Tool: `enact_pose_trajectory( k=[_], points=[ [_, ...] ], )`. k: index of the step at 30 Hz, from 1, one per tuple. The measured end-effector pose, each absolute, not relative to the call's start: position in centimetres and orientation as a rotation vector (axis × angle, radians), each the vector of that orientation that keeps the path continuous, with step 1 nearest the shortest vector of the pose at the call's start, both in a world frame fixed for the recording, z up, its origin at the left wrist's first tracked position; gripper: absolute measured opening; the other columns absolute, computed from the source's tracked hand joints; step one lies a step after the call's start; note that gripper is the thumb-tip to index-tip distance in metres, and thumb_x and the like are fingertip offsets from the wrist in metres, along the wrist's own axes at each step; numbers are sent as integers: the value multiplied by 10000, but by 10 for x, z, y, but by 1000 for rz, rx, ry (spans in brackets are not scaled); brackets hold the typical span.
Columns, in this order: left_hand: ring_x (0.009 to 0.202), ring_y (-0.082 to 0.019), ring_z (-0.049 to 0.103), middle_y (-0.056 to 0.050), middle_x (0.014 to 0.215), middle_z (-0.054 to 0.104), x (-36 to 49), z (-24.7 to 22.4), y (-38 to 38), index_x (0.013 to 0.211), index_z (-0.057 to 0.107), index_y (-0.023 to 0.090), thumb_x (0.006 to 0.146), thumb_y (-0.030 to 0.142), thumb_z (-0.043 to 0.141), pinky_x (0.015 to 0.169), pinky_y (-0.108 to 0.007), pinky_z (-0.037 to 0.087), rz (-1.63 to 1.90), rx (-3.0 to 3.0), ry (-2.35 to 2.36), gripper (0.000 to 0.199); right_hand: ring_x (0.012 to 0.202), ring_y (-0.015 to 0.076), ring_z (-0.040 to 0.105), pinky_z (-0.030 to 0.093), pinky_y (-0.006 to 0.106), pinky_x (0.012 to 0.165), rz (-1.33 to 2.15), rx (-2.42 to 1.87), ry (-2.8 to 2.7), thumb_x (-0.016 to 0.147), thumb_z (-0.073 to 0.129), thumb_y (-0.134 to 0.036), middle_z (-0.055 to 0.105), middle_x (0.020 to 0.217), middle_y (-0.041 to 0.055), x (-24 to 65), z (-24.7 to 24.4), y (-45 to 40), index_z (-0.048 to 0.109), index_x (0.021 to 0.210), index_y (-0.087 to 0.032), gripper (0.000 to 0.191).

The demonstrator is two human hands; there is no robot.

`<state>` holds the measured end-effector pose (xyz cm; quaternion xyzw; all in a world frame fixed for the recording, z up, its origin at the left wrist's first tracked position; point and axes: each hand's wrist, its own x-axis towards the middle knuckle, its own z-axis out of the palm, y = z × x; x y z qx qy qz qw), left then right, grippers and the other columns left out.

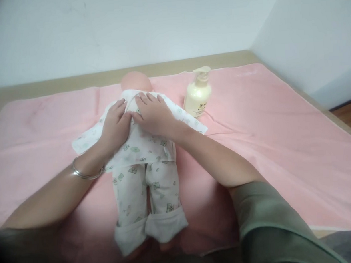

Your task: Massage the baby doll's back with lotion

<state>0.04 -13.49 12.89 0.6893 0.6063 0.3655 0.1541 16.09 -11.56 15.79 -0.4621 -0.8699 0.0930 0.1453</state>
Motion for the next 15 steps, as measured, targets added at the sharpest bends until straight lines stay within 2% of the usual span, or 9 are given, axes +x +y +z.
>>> enact_pose_trajectory(
  k=[3, 6, 10, 15],
  points=[
    [1542, -300, 360, -137, 1600, 459, -4, 128, -126, 1426, 575, 143, 960, 361, 439, 1327, -501, 212, 978, 1878, 1827, 533, 1542, 350, 328, 250, 551, 1277, 164, -1400, -2472, 1056, 328, -294, 368, 1640, 198, 151, 158, -139, 383, 1548, -9, 571],
    [1526, -291, 395, -138, 1582, 485, -7, 129, -120, 1430, 570, 154, 968, 384, 440, 1322, -489, 232, 962, 1821, 1839, 532, 1542, 361, 325, 262, 529, 1278, 86, -1392, -2482, 1050, 330, -252, 374, 1629, 225, 145, 158, -153, 398, 1534, 18, 558],
    [1521, -313, 398, -159, 1578, 484, -3, 131, -126, 1435, 560, 134, 973, 384, 412, 1318, -514, 232, 953, 1880, 1860, 546, 1549, 314, 327, 250, 509, 1292, 230, -1347, -2485, 1055, 314, -271, 384, 1639, 171, 151, 159, -133, 422, 1531, -31, 544],
    [1576, -324, 282, -179, 1634, 392, 15, 134, -156, 1501, 473, 83, 946, 349, 447, 1334, -513, 174, 884, 2050, 1843, 616, 1563, 308, 298, 205, 530, 1302, 385, -1398, -2432, 1046, 313, -285, 341, 1658, 169, 160, 158, -100, 352, 1562, -9, 586]
  ],
)
